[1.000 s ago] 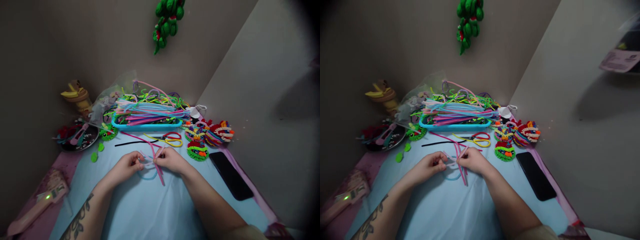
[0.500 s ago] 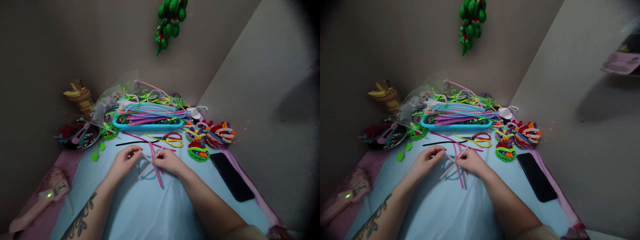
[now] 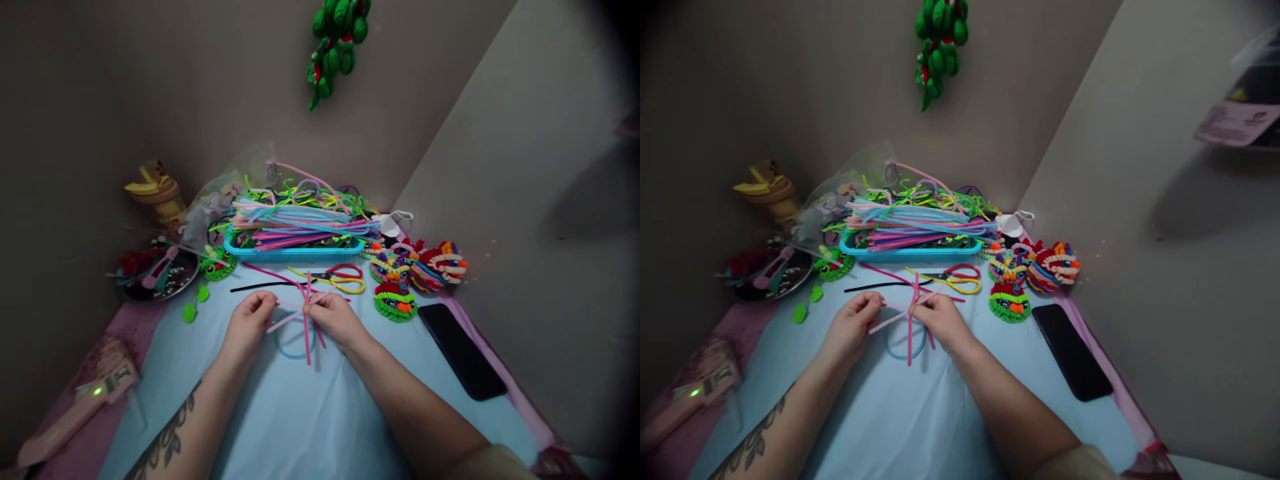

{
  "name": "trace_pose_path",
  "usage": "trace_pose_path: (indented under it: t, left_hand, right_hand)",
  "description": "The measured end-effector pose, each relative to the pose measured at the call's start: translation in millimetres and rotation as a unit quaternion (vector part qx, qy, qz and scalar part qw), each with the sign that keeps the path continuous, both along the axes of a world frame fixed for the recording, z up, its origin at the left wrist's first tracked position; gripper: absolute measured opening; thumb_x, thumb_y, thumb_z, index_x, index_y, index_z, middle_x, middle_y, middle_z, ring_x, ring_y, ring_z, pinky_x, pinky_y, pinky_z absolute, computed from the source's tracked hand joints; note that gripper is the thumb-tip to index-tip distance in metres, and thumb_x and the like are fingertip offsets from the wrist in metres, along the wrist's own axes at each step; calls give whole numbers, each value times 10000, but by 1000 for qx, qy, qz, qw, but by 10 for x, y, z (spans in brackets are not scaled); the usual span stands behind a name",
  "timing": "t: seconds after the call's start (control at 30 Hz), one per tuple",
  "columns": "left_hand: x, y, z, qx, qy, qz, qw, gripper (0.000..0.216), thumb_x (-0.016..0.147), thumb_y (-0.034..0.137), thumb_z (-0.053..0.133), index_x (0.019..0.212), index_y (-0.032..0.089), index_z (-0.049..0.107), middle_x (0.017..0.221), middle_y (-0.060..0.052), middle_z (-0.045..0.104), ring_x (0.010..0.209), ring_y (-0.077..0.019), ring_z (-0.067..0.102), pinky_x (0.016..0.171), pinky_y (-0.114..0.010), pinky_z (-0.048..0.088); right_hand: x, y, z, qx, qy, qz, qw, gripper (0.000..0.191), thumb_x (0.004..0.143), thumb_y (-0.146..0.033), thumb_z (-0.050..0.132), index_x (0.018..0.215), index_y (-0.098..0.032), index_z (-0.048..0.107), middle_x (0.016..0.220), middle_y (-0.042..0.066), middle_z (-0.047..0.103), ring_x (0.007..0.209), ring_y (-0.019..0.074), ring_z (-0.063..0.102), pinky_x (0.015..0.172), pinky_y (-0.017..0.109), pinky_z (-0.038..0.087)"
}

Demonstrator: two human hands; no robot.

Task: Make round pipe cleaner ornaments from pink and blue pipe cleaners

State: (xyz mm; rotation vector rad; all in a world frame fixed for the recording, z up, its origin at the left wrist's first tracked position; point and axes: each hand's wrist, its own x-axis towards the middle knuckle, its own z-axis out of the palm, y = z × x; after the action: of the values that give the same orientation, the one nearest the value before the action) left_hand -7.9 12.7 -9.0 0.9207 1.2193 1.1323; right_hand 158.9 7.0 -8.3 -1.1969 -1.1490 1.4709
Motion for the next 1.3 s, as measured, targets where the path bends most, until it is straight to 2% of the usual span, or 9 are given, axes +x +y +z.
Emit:
trace_pose_path:
  t: [0.07, 0.17, 0.23, 0.3, 0.5, 0.7, 0.93, 1.1, 1.3]
  left_hand:
    - [-23, 8, 29, 0, -3, -15, 1000, 303, 665, 415, 663, 768, 135, 611, 629, 20, 549, 460, -46, 369, 433, -174, 269]
    - [-36, 11, 60, 4, -50, -17, 999, 409, 722, 485, 598, 932, 136, 625, 881, -58, 632, 595, -82, 493, 526, -191, 381]
    - [-27, 0, 67, 3, -95, -20, 995, 476, 741, 521, 563, 1034, 148, 595, 1048, -97, 611, 714, -112, 549, 605, -218, 430]
    - [-9, -21, 65, -9, -111, -38, 993, 487, 731, 498, 596, 1083, 163, 568, 1088, -102, 597, 762, -120, 569, 624, -218, 437]
    - [78, -96, 75, -58, -88, -111, 988, 408, 672, 341, 717, 1009, 148, 594, 946, -86, 647, 731, -120, 589, 593, -195, 421]
    - [106, -94, 96, -71, -131, -124, 981, 361, 684, 320, 709, 968, 112, 627, 818, -91, 672, 720, -153, 619, 641, -228, 458]
    - [97, -95, 35, -71, -103, -73, 990, 274, 616, 291, 756, 778, 113, 625, 652, -31, 648, 564, -110, 592, 555, -199, 445]
    - [131, -118, 31, -56, -108, -73, 990, 273, 607, 300, 754, 758, 113, 625, 634, -36, 653, 540, -123, 588, 557, -233, 460]
    - [127, -100, 75, -32, -52, -33, 998, 240, 584, 316, 754, 667, 111, 660, 608, -44, 656, 557, -136, 576, 561, -236, 433]
  right_hand:
    - [5, 2, 12, 9, -8, -11, 1000, 151, 668, -247, 609, 563, -162, 541, 510, -63, 443, 498, 76, 375, 511, 213, 287]
    - [17, 14, 22, 27, -8, -26, 999, 176, 676, -264, 619, 561, -166, 529, 509, -63, 442, 500, 78, 389, 511, 213, 295]
    - [18, 22, 12, 32, 3, -44, 999, 189, 690, -281, 621, 572, -167, 527, 511, -59, 461, 496, 79, 408, 502, 210, 302]
    - [11, 27, -14, 21, 15, -62, 998, 196, 712, -311, 616, 608, -167, 534, 512, -49, 494, 476, 80, 427, 472, 207, 303]
    - [-71, 19, -77, -14, 97, -84, 992, 231, 694, -376, 660, 716, -162, 577, 532, -27, 566, 443, 82, 481, 410, 189, 311]
    - [-160, -34, -68, -79, 218, -20, 973, 243, 578, -271, 749, 741, -131, 635, 612, -1, 619, 533, 84, 554, 496, 181, 406]
    - [-223, -99, -90, -54, 170, -23, 984, 241, 613, -220, 720, 748, -174, 526, 533, -53, 574, 493, 88, 570, 461, 165, 391]
    - [-252, -117, -67, -25, 111, -16, 993, 217, 654, -239, 688, 725, -173, 493, 524, -63, 544, 479, 81, 552, 456, 167, 382]
    - [-239, -132, -81, -15, 129, -45, 991, 251, 658, -282, 702, 803, -182, 523, 657, -38, 576, 569, 91, 559, 528, 199, 412]
